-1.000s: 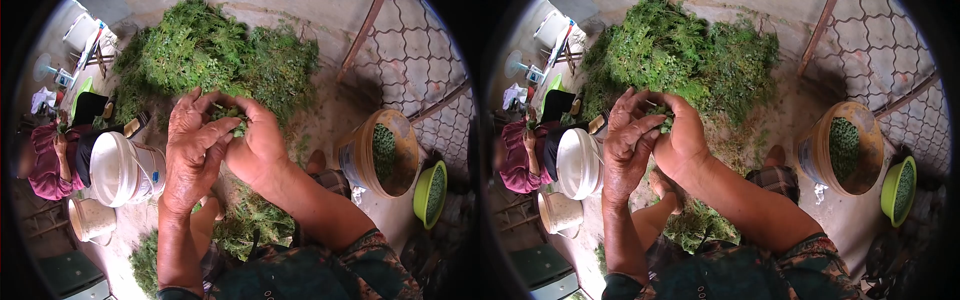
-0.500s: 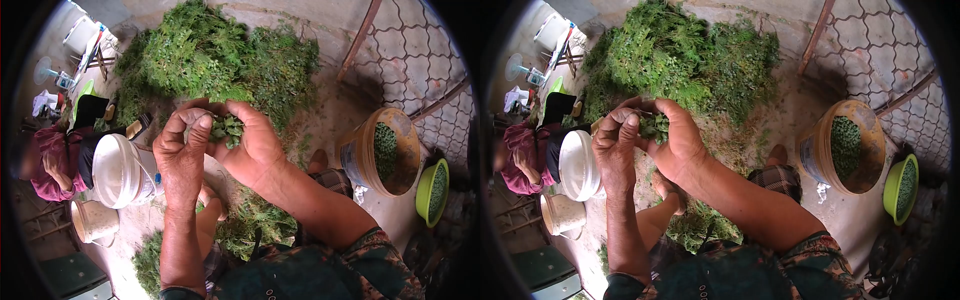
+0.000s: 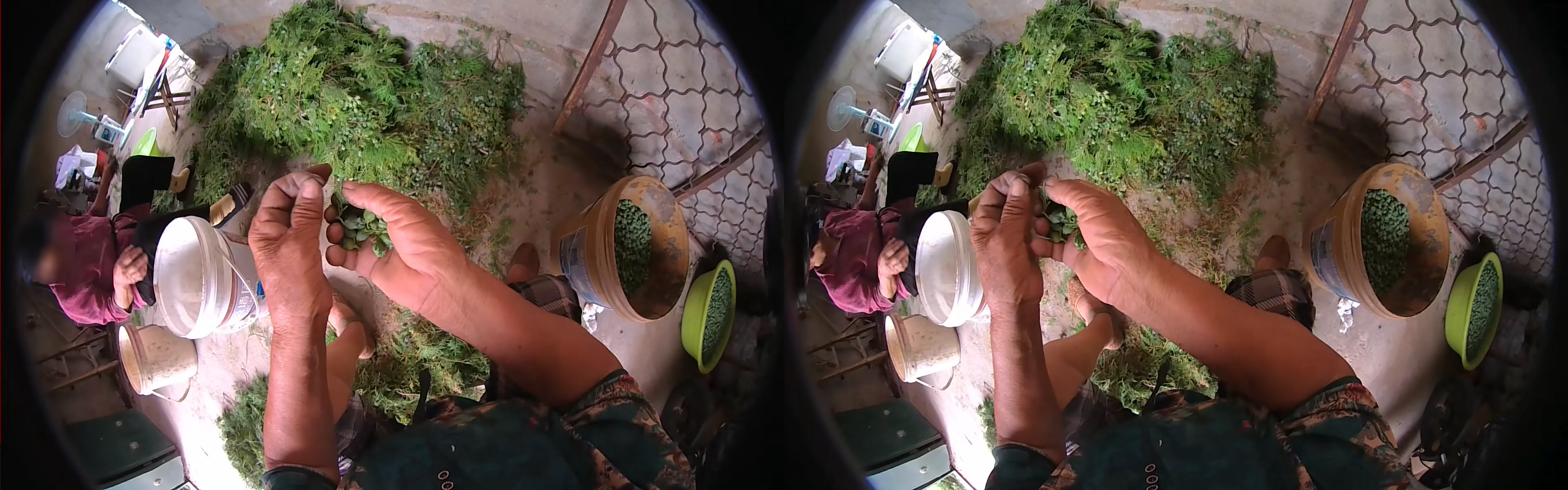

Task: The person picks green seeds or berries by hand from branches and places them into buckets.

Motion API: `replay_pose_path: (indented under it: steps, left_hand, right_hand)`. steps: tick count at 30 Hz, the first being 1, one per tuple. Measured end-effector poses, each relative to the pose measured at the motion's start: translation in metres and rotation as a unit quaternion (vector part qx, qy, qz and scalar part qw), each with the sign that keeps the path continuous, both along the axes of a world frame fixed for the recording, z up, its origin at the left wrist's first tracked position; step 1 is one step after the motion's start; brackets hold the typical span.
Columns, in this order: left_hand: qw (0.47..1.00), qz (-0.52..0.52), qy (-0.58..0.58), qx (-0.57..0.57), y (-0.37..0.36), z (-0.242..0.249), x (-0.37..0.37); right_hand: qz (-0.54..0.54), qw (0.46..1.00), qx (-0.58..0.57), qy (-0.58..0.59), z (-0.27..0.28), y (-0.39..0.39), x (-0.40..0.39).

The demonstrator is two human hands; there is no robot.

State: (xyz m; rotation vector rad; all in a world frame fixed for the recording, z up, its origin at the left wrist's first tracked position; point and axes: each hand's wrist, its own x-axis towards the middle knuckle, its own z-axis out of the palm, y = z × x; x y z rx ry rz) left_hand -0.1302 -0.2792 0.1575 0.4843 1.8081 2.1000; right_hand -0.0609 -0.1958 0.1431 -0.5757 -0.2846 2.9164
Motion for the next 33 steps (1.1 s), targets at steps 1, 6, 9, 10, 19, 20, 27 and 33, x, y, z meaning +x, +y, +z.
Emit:
replay_pose_path:
  steps: [1,6,9,10,19,20,27,33]
  left_hand:
    - [1.000,0.000,0.000,0.000,-0.001,-0.001,-0.002]
    - [0.994,0.009,0.047,-0.099,-0.007,0.010,0.001]
    - [0.852,0.042,0.454,-0.259,-0.006,0.000,0.000]
    - [0.852,0.041,0.453,-0.259,-0.005,0.000,0.002]
    - [0.986,-0.035,0.067,-0.151,-0.006,0.006,0.005]
    - [0.986,-0.035,0.067,-0.152,-0.007,0.008,0.005]
    - [0.994,-0.016,0.039,-0.097,-0.004,0.012,0.007]
    - [0.994,0.012,0.094,-0.059,0.000,-0.003,0.000]
  right_hand:
    - [0.009,1.000,-0.022,-0.008,0.000,0.001,0.000]
    - [-0.031,0.999,-0.029,-0.007,-0.002,0.001,0.001]
    - [-0.066,0.998,-0.008,-0.014,0.001,-0.001,0.001]
    - [-0.082,0.996,0.006,-0.030,0.001,-0.002,0.001]
    - [-0.069,0.997,0.018,0.002,-0.002,-0.009,-0.002]
    - [-0.068,0.997,0.018,0.002,-0.001,-0.009,-0.003]
    - [-0.023,0.999,0.012,0.043,-0.006,-0.007,-0.002]
    - [-0.007,0.985,0.172,0.030,-0.006,-0.002,-0.002]
